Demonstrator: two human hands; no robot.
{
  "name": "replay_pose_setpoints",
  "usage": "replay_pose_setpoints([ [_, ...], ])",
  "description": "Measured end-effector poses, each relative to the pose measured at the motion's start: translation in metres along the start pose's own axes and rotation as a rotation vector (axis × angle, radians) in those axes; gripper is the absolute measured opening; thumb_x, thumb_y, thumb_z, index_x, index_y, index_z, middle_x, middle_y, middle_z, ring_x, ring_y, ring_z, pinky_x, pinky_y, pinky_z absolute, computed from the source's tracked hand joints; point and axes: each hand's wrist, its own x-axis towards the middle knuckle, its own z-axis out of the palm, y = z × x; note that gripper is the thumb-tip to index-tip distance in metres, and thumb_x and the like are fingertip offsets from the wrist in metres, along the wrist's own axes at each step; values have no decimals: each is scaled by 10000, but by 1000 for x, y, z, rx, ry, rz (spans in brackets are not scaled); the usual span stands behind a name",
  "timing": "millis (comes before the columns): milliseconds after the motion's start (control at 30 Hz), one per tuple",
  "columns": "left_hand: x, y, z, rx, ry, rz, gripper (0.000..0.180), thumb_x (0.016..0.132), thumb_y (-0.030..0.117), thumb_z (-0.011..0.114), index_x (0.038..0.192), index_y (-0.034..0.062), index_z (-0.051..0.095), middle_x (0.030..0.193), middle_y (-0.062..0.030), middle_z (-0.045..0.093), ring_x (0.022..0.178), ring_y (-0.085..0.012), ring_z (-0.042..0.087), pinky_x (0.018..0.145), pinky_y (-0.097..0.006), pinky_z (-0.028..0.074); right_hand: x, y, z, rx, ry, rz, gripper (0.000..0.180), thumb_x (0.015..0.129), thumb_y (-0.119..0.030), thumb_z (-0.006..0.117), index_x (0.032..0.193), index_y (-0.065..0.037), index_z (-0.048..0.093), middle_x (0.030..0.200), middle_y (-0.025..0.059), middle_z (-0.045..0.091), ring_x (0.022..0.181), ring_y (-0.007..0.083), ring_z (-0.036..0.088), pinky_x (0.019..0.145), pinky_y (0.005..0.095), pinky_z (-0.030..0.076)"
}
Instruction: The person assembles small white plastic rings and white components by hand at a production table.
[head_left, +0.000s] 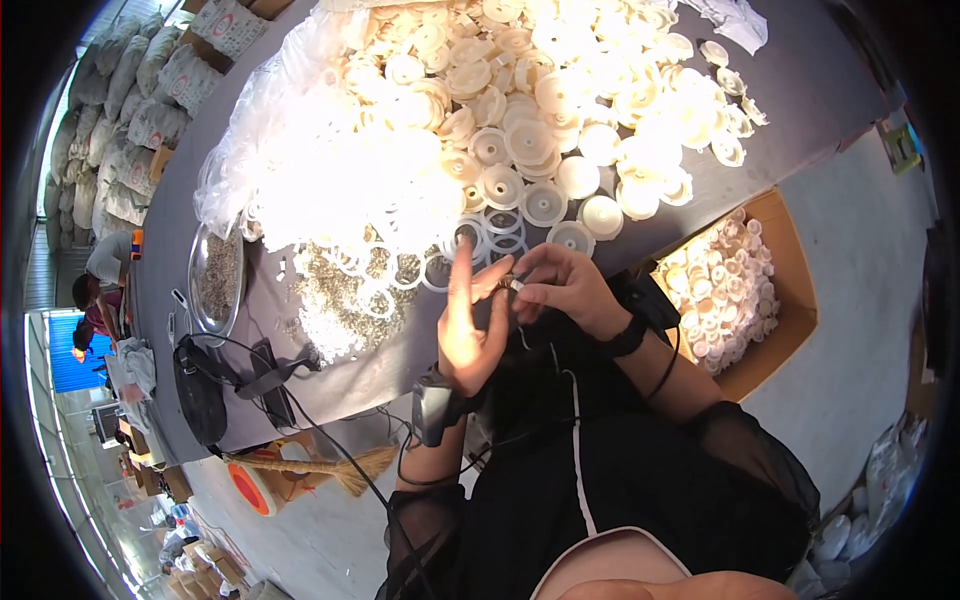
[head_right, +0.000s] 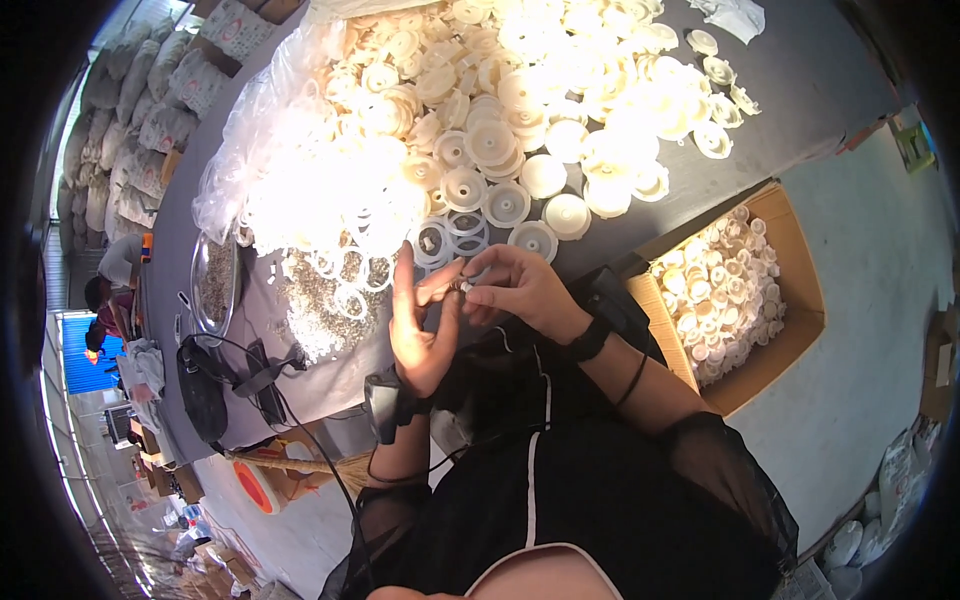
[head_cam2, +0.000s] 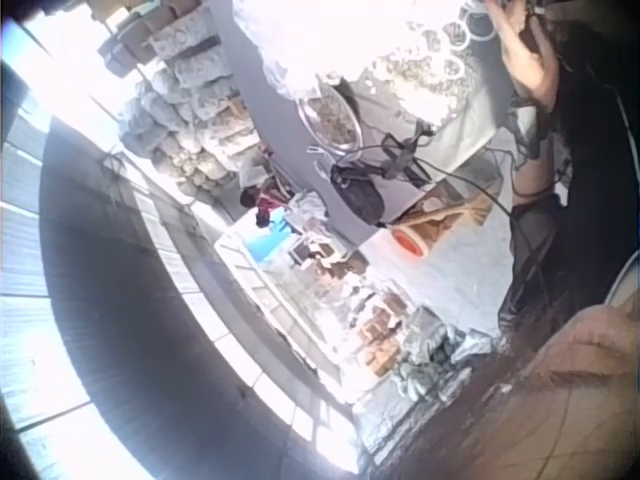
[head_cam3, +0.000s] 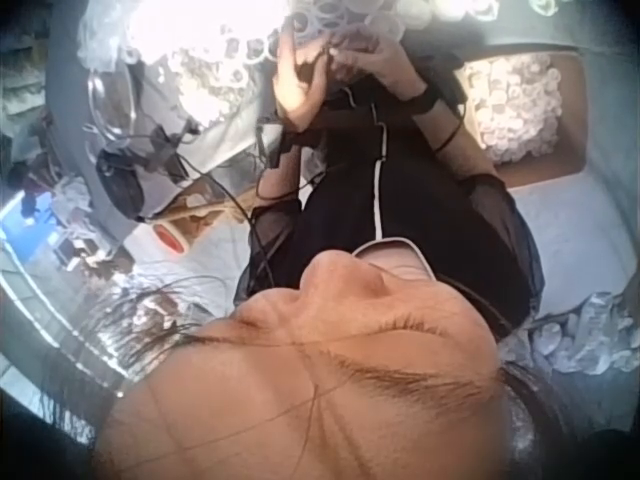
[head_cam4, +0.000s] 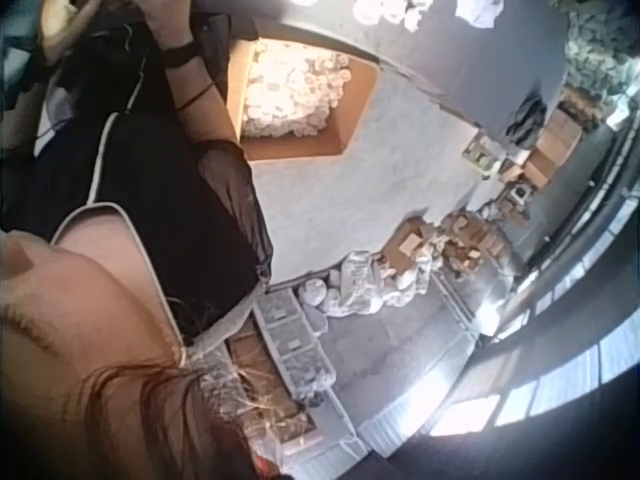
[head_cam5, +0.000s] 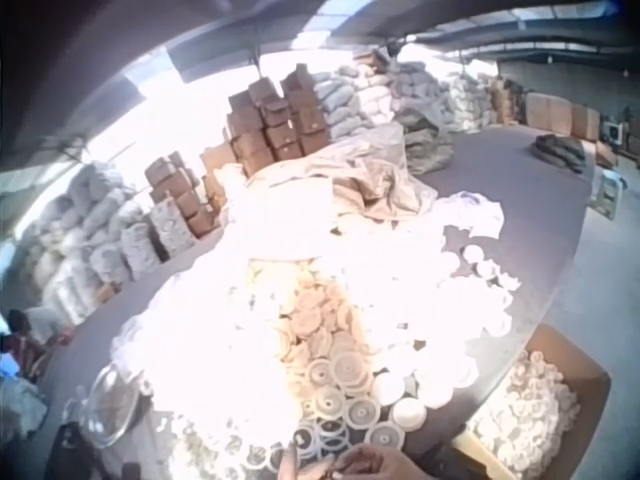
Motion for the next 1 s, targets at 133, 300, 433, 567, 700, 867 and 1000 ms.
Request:
replay_pose_setpoints([
  [133,1,-19,-2,-448,97,-52,627,823,-93,518,1356,10,204,1020,-166,609,915,-173,606,804,-275,479,0,4,-1,9,-17,-23,219,815,-65,621,995,-20,506,770,114,642,655,170,634,596,264,531],
  [300,-3,-9,1,-442,82,-79,642,824,-101,506,1365,7,178,1031,-155,600,917,-169,600,820,-269,464,2,7,0,8,-138,-24,227,801,-47,634,984,-12,504,760,123,641,640,172,632,599,263,527],
  [433,-3,-17,0,-528,134,-73,662,808,-115,522,1362,8,181,1005,-144,606,909,-158,598,809,-266,469,0,5,5,-5,-122,-33,218,799,-1,614,982,-11,495,759,126,641,637,177,631,587,260,517],
  [567,-7,-19,-3,-561,118,-69,595,793,-120,542,1317,0,288,961,-130,625,871,-143,599,796,-260,474,2,5,2,-6,-178,-29,208,802,5,611,977,-8,500,767,128,640,667,174,634,611,256,521],
  [700,-6,-23,-5,-694,115,-186,474,798,-114,543,1236,5,407,942,-120,637,850,-139,601,782,-254,472,1,14,3,-46,-104,-130,156,800,15,611,938,8,537,811,121,635,713,171,637,651,267,533],
  [867,-7,-24,-2,-712,132,-185,409,801,-112,542,1182,9,458,951,-114,638,847,-134,600,771,-248,470,0,12,3,-45,-91,-141,146,790,35,613,920,14,551,835,107,626,743,172,638,663,272,538],
  [1000,-6,-21,-1,-613,145,-134,377,795,-115,550,1147,6,488,950,-106,641,848,-127,597,769,-240,464,1,8,2,-18,-116,-107,166,783,55,610,930,14,545,828,109,628,755,175,640,661,269,540],
])
